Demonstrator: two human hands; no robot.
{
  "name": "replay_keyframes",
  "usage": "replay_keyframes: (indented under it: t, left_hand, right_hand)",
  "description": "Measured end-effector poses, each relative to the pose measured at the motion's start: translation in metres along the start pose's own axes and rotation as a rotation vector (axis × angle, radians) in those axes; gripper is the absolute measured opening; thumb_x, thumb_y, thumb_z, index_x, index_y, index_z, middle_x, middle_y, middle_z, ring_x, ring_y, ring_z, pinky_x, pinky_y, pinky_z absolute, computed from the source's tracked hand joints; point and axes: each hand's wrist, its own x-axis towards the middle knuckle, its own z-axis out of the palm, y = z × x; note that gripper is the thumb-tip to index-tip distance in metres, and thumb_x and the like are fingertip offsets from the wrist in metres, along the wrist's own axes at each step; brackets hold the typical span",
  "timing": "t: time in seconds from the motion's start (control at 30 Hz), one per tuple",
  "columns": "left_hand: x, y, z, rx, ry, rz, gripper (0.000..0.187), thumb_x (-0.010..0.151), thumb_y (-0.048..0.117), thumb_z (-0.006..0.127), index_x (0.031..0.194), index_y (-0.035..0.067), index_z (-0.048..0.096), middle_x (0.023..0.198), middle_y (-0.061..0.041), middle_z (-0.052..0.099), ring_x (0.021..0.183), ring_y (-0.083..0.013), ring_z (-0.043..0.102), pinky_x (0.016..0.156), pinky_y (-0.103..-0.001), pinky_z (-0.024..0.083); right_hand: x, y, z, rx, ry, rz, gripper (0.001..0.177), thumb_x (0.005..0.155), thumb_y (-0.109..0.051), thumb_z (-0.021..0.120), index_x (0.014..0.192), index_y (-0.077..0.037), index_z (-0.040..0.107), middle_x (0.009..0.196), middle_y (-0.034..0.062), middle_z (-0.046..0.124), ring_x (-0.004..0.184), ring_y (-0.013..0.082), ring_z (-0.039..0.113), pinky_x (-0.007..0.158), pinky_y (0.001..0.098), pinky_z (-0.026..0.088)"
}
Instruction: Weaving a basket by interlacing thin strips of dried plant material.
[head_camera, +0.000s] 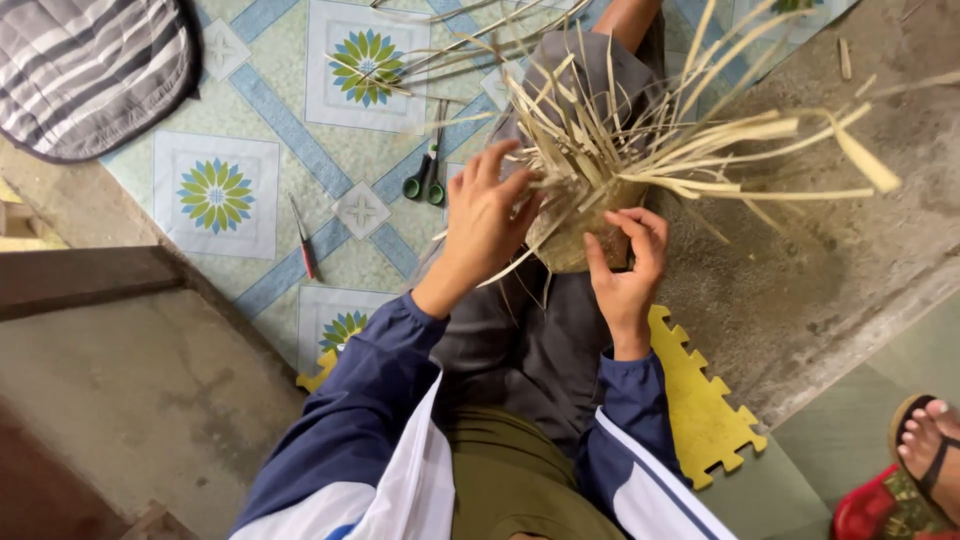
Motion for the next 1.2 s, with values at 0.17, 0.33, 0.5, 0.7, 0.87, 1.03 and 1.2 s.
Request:
replay_keyframes:
  t: [0.17, 0.33, 0.5, 0.7, 0.87, 1.03, 1.2]
  left_hand:
    - [-0.004, -0.010, -0.007, -0.080, -0.031, 0.114, 0.011, 0.095, 0.032, 0.068, 0.103, 0.024, 0.069, 0.111, 0.001, 0.063, 0.103, -0.0250, 0.065, 0.086, -0.050, 0.050]
    - [-0.012, -0.024, 0.023, -0.057, -0.019, 0.207, 0.014, 0.086, 0.035, 0.069, 0.077, 0.023, 0.067, 0.085, 0.003, 0.056, 0.083, -0.0219, 0.061, 0.066, -0.041, 0.045]
    - [-0.013, -0.011, 0.004, -0.168, -0.061, 0.227, 0.022, 0.088, 0.033, 0.065, 0.072, 0.018, 0.065, 0.081, -0.001, 0.054, 0.078, -0.0271, 0.062, 0.062, -0.041, 0.043]
    - [-0.005, -0.013, 0.010, -0.206, 0.009, 0.268, 0.022, 0.090, 0.035, 0.070, 0.080, 0.016, 0.063, 0.084, -0.002, 0.053, 0.082, -0.0283, 0.062, 0.064, -0.041, 0.046]
    - [0.010, -0.005, -0.001, -0.180, 0.113, 0.371, 0.026, 0.091, 0.036, 0.072, 0.086, 0.015, 0.058, 0.084, -0.004, 0.051, 0.083, -0.0292, 0.061, 0.066, -0.040, 0.047]
    - [0.031, -0.007, -0.002, -0.068, 0.203, 0.457, 0.024, 0.089, 0.036, 0.076, 0.092, 0.015, 0.065, 0.087, -0.005, 0.059, 0.085, -0.0276, 0.062, 0.065, -0.037, 0.049]
    - [0.048, -0.001, 0.007, -0.067, 0.143, 0.567, 0.034, 0.079, 0.034, 0.085, 0.092, 0.011, 0.064, 0.093, -0.011, 0.061, 0.089, -0.0334, 0.061, 0.070, -0.040, 0.052]
  right_hand:
    - [0.002, -0.007, 0.002, -0.083, -0.054, -0.050, 0.040, 0.094, -0.004, 0.079, 0.131, -0.003, 0.065, 0.120, 0.0146, 0.055, 0.111, 0.0357, 0.061, 0.097, 0.0519, 0.048]
    - [0.004, 0.020, 0.005, -0.036, 0.000, -0.001, 0.026, 0.095, 0.002, 0.077, 0.120, 0.003, 0.072, 0.101, 0.0148, 0.061, 0.089, 0.0300, 0.064, 0.079, 0.0380, 0.055]
    - [0.020, 0.025, -0.006, -0.028, 0.119, 0.074, 0.029, 0.095, 0.001, 0.079, 0.122, 0.002, 0.068, 0.100, 0.0133, 0.058, 0.088, 0.0223, 0.059, 0.078, 0.0350, 0.054]
    - [0.037, 0.007, -0.015, -0.073, 0.061, -0.016, 0.019, 0.093, 0.002, 0.085, 0.110, 0.002, 0.077, 0.102, 0.0150, 0.061, 0.089, 0.0264, 0.063, 0.076, 0.0357, 0.055]
    - [0.045, -0.006, -0.013, -0.063, 0.044, -0.037, 0.009, 0.097, 0.005, 0.081, 0.105, 0.004, 0.077, 0.101, 0.0187, 0.066, 0.097, 0.0334, 0.069, 0.084, 0.0424, 0.057]
    - [0.043, -0.017, -0.013, 0.053, 0.027, 0.047, 0.002, 0.104, 0.006, 0.070, 0.104, 0.005, 0.071, 0.101, 0.0207, 0.074, 0.093, 0.0285, 0.072, 0.083, 0.0402, 0.057]
    - [0.038, -0.020, -0.022, 0.060, 0.016, 0.092, 0.003, 0.105, 0.005, 0.070, 0.102, 0.003, 0.070, 0.099, 0.0183, 0.076, 0.084, 0.0222, 0.071, 0.078, 0.0380, 0.056]
